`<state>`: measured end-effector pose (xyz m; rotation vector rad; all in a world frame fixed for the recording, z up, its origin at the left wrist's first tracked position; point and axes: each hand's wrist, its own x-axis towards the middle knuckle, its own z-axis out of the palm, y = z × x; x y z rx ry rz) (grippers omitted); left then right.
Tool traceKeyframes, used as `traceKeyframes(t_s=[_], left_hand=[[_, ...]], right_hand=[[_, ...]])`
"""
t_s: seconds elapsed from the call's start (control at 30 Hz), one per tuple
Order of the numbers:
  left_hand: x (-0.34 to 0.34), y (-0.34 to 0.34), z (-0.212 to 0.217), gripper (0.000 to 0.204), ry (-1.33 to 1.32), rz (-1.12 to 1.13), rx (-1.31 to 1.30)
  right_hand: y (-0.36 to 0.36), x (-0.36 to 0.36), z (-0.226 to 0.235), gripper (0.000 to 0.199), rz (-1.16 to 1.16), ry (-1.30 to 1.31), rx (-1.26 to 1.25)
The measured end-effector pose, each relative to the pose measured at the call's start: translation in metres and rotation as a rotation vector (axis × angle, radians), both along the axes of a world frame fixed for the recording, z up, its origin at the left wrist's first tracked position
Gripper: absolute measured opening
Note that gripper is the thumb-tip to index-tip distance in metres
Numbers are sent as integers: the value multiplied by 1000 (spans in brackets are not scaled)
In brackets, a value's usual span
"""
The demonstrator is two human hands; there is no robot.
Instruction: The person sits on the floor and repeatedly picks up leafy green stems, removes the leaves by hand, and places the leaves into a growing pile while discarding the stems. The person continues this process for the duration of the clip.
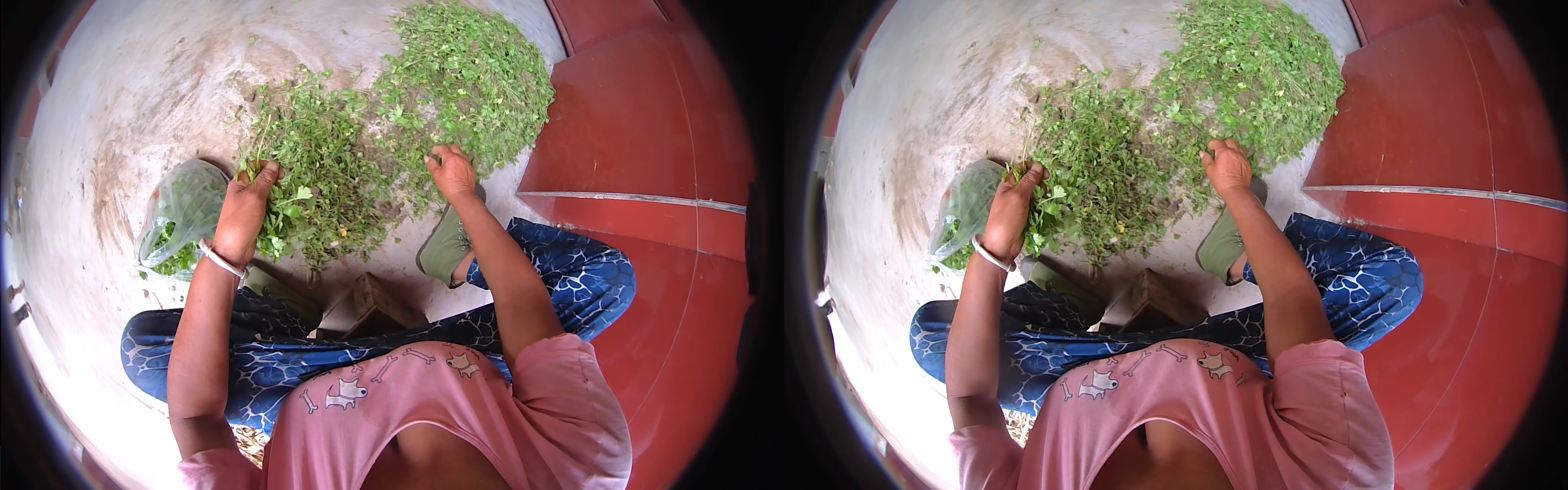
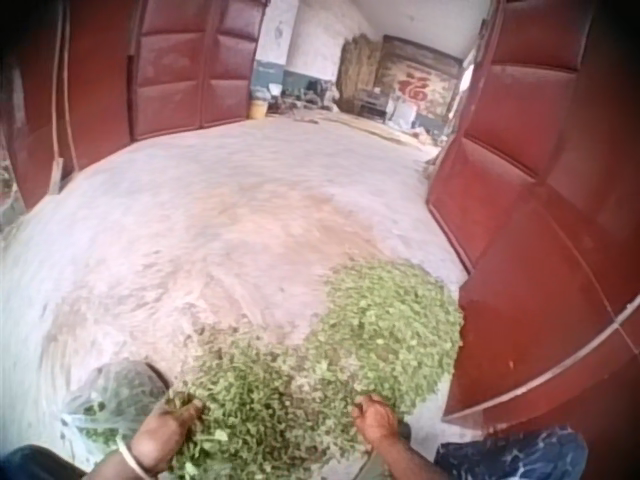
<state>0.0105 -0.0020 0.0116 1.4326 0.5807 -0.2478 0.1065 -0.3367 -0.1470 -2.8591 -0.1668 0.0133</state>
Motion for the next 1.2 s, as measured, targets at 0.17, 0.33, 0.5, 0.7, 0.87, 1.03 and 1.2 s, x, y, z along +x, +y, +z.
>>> traceKeyframes(t_s=[0.17, 0.33, 0.5, 0.7, 0.87, 1.03, 1.2], left_hand=[[0, 3, -7, 17, -38, -37, -120], [0, 2, -4, 14, -25, 14, -297], [7, 4, -10, 19, -80, -51, -121], [1, -5, -4, 16, -66, 18, -63], [-6, -11, -9, 13, -91, -177, -81], [-5, -13, -9, 12, -120, -22, -25], [0, -3, -3, 12, -118, 132, -64]], right_hand=[[-2, 5, -15, 22, 39, 282, 52], [17, 34, 38, 16, -216, 804, 1029], [56, 38, 90, 11, -85, 730, 1094], [108, 18, 122, 9, -117, 775, 1473], [135, -1, 134, 8, -115, 895, 1765], [148, -14, 148, 7, -139, 985, 1876], [146, -18, 144, 8, -165, 1069, 1944]])
